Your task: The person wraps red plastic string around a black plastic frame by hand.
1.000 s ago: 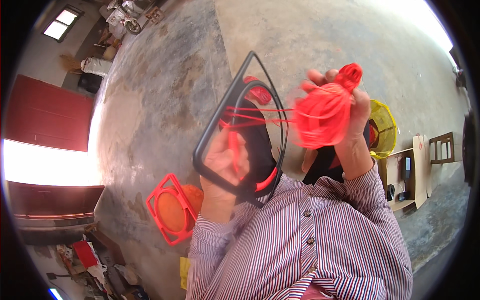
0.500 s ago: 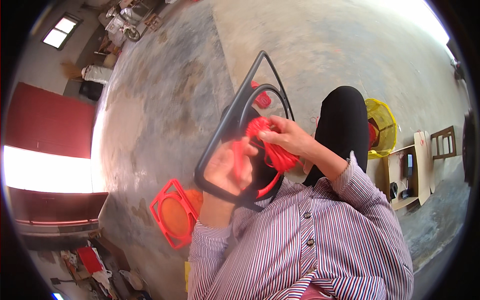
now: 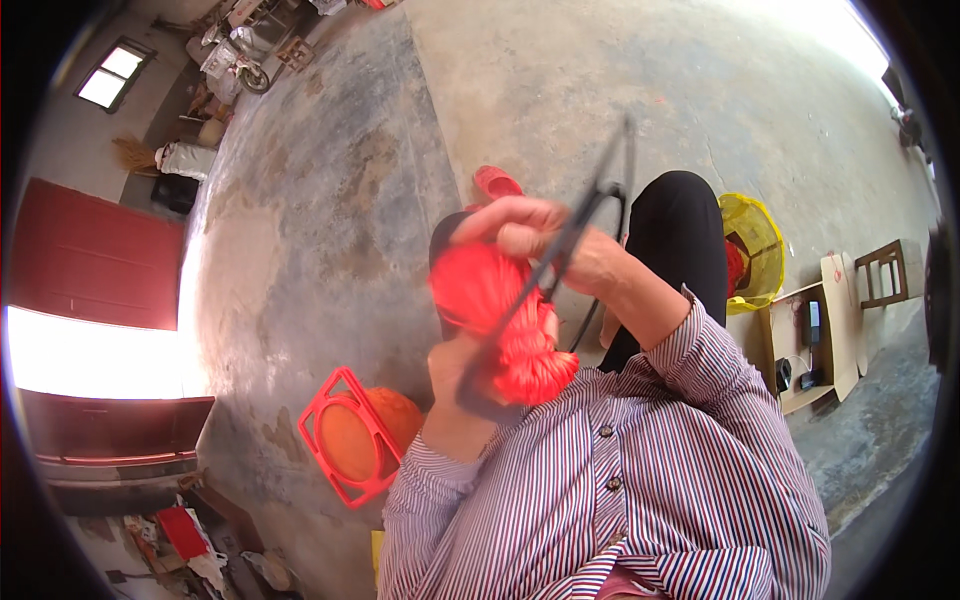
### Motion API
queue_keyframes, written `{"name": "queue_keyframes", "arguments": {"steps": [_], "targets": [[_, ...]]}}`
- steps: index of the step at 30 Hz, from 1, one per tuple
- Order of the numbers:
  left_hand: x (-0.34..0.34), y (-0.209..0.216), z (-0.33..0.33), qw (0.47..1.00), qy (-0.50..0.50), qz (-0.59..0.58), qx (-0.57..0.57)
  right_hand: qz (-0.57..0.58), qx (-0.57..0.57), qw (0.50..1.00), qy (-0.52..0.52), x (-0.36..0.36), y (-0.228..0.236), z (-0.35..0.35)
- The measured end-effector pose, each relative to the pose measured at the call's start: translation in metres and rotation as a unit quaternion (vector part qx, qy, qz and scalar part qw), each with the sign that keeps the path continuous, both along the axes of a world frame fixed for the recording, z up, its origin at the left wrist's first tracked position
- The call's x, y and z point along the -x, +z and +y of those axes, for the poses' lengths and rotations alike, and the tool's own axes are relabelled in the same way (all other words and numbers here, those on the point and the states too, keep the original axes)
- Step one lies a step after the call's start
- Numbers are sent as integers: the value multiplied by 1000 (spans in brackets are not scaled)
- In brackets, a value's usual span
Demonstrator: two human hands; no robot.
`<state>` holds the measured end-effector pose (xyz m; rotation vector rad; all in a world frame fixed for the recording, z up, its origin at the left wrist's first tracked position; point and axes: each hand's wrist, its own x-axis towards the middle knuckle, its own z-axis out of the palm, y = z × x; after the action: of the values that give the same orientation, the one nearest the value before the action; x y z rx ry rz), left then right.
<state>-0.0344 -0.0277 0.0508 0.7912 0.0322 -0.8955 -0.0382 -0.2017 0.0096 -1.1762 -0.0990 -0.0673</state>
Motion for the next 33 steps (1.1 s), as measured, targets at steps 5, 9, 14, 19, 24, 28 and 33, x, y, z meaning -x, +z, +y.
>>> {"name": "queue_keyframes", "arguments": {"steps": [5,9,14,19,24,28,33], "targets": [[-27,-21,22,996,63,-55,0,4,-94,991,92,41,-35,3],[-26,-26,23,993,86,-72,-18,21,-190,981,-42,43,-17,40],[-33,-29,23,995,42,-83,41,-114,-230,957,-136,40,-13,3],[-50,-43,48,992,12,-114,43,-111,-341,896,-262,56,6,-45],[-56,-46,51,986,18,-154,54,39,218,933,-285,65,-34,-31],[-59,-41,52,983,-50,-135,115,126,507,839,-153,50,-85,-4],[-44,-24,31,982,-93,-153,58,85,537,821,-176,19,-81,10]]}}
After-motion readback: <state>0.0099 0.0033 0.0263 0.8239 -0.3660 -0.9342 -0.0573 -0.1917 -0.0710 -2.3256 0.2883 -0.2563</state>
